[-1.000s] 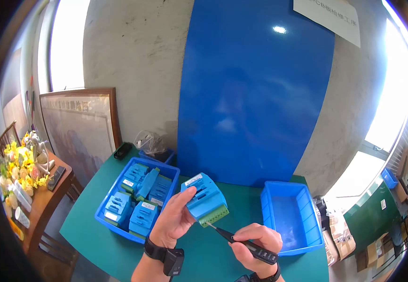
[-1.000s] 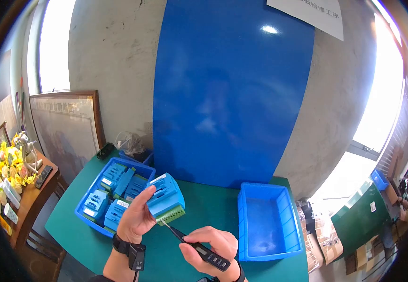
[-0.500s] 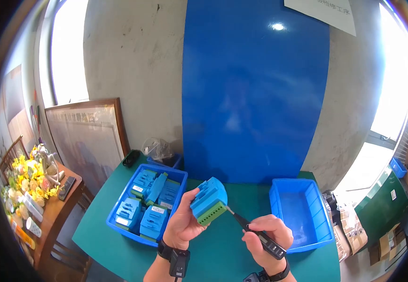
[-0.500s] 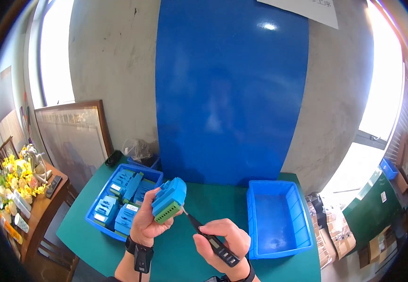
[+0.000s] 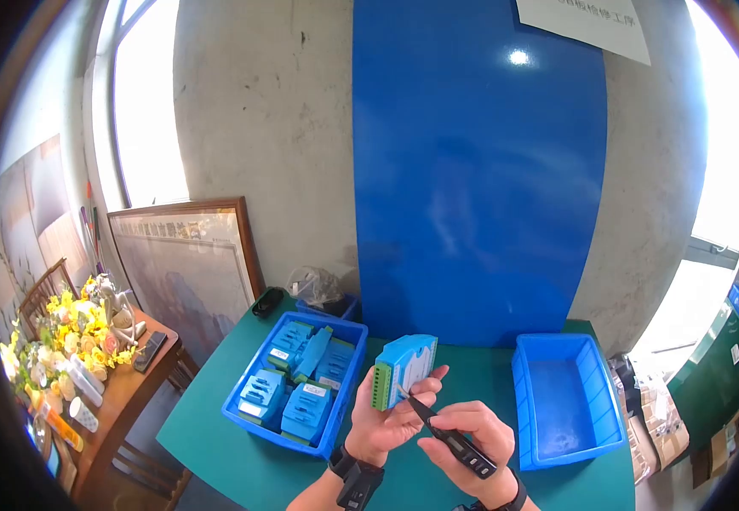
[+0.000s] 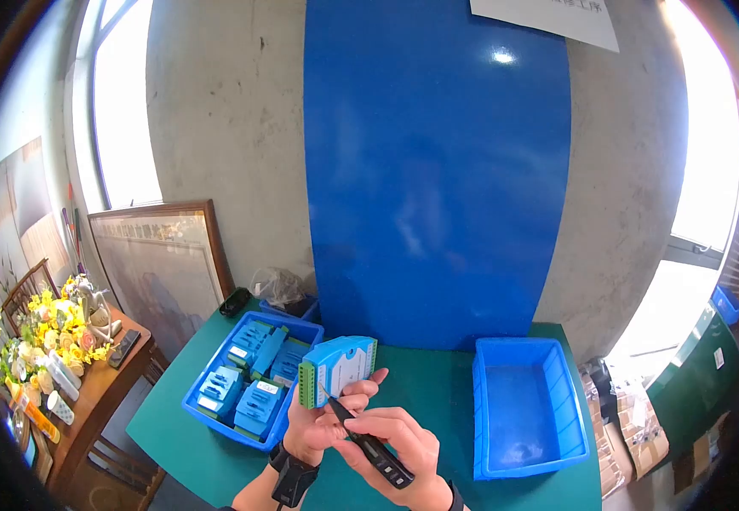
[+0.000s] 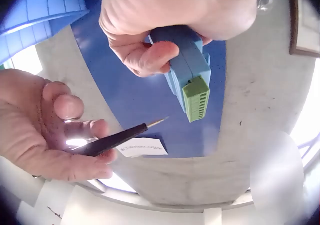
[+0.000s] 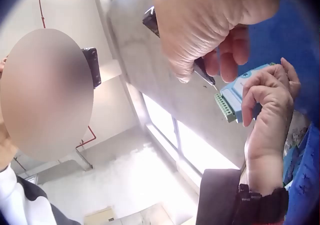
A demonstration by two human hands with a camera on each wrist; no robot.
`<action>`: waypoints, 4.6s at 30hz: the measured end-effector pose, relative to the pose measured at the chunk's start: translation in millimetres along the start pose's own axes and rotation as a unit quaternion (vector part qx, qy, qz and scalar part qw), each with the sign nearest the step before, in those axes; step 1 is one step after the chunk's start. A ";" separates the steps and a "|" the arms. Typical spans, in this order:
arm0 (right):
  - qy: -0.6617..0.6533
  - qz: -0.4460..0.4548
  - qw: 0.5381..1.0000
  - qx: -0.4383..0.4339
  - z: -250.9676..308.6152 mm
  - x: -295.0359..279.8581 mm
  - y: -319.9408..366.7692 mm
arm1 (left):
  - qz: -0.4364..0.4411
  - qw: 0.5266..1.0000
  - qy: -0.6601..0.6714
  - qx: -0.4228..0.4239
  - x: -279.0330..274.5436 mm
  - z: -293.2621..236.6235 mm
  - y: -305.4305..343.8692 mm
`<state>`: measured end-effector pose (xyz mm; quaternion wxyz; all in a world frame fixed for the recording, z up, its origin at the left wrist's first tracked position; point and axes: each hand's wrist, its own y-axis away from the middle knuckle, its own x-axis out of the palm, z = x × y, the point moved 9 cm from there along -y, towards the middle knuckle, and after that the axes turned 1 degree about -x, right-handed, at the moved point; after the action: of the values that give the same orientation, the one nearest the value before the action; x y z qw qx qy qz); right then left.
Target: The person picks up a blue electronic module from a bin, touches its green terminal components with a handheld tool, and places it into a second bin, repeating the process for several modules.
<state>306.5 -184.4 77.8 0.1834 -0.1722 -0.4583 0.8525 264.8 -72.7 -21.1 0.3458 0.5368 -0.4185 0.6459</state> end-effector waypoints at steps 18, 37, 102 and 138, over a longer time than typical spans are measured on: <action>0.120 -0.032 0.992 0.020 -9.1 -39.0 -0.1 | -0.163 0.836 -0.441 0.284 19.4 -51.7 21.1; 0.491 0.143 0.840 0.181 -9.2 -184.7 -66.1 | -0.085 0.579 -0.794 0.168 34.9 -5.0 14.5; -0.095 -0.082 0.931 0.342 -166.1 7.4 145.5 | -0.445 0.173 -0.878 0.006 19.9 -233.9 90.1; -0.140 -0.178 0.909 0.349 -152.0 -8.4 143.4 | -0.148 0.345 -0.880 0.291 -21.5 11.0 59.4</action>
<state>361.8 -152.7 -121.4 0.3146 0.1081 -0.1751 0.9267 220.0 -107.1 -51.5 -0.3096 0.9159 -0.1816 -0.1794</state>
